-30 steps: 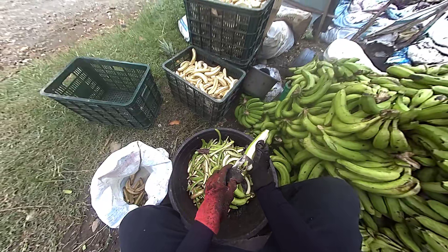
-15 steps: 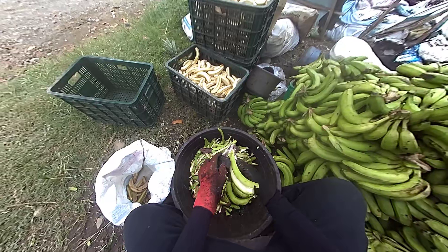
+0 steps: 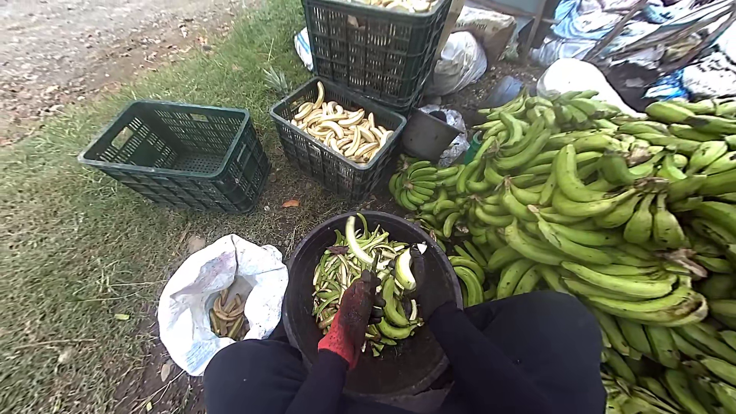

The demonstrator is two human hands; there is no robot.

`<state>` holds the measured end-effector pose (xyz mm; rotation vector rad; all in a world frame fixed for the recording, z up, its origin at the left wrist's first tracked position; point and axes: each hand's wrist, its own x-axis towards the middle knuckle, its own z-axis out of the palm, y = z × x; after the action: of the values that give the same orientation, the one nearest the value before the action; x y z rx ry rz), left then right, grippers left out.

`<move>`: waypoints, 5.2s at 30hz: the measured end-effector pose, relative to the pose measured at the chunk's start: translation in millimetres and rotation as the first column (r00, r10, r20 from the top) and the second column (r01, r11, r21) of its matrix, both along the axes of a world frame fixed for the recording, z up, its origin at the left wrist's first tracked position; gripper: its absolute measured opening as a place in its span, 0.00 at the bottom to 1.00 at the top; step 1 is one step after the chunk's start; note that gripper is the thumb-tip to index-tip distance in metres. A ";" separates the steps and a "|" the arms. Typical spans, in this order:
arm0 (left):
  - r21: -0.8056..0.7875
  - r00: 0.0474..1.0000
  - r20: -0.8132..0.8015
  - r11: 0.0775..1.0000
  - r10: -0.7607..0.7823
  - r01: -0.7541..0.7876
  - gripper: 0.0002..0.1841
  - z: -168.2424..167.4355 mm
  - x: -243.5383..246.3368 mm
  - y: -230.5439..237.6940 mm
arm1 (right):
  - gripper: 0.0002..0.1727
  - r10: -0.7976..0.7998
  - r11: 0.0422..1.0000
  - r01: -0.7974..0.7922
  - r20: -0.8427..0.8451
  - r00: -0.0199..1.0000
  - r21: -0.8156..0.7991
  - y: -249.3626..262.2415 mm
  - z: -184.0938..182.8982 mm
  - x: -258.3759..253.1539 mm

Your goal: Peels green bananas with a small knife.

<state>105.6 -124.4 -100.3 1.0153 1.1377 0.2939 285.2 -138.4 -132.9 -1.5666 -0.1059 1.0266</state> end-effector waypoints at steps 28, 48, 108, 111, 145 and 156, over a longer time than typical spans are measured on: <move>0.552 0.857 -0.505 0.724 -0.105 0.414 0.23 -28.4 -0.9 41.9 | 0.27 0.480 0.837 -0.513 0.194 0.856 0.190 -21.8 -8.8 -23.1; 0.898 0.907 -0.420 0.149 0.009 0.415 0.26 -16.7 5.8 -9.1 | 0.25 0.005 0.951 0.204 -0.672 0.740 0.231 -15.1 43.8 2.3; 0.824 0.872 -0.489 0.326 -0.006 0.464 0.24 -16.9 -8.7 -2.2 | 0.21 0.377 0.890 -0.277 -0.244 0.893 0.362 -26.9 15.1 -14.0; 0.770 0.882 -0.443 0.572 0.161 0.283 0.24 -14.2 -11.1 14.0 | 0.24 0.451 0.881 -0.340 -0.366 0.814 0.330 -25.1 -0.8 -24.9; 0.000 0.508 -0.784 0.819 -0.356 0.574 0.36 -48.6 -38.6 28.7 | 0.27 0.331 0.895 -0.292 0.064 0.941 -0.337 12.0 -64.3 21.5; 0.069 0.971 -0.239 0.997 -0.023 0.041 0.26 -41.7 -23.8 35.3 | 0.28 0.384 0.923 -0.383 -0.021 0.923 0.044 87.7 -19.4 53.6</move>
<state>81.8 -89.0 -142.0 1.1554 1.3334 0.1924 338.9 -50.7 -152.2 -1.5267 -0.4247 1.3431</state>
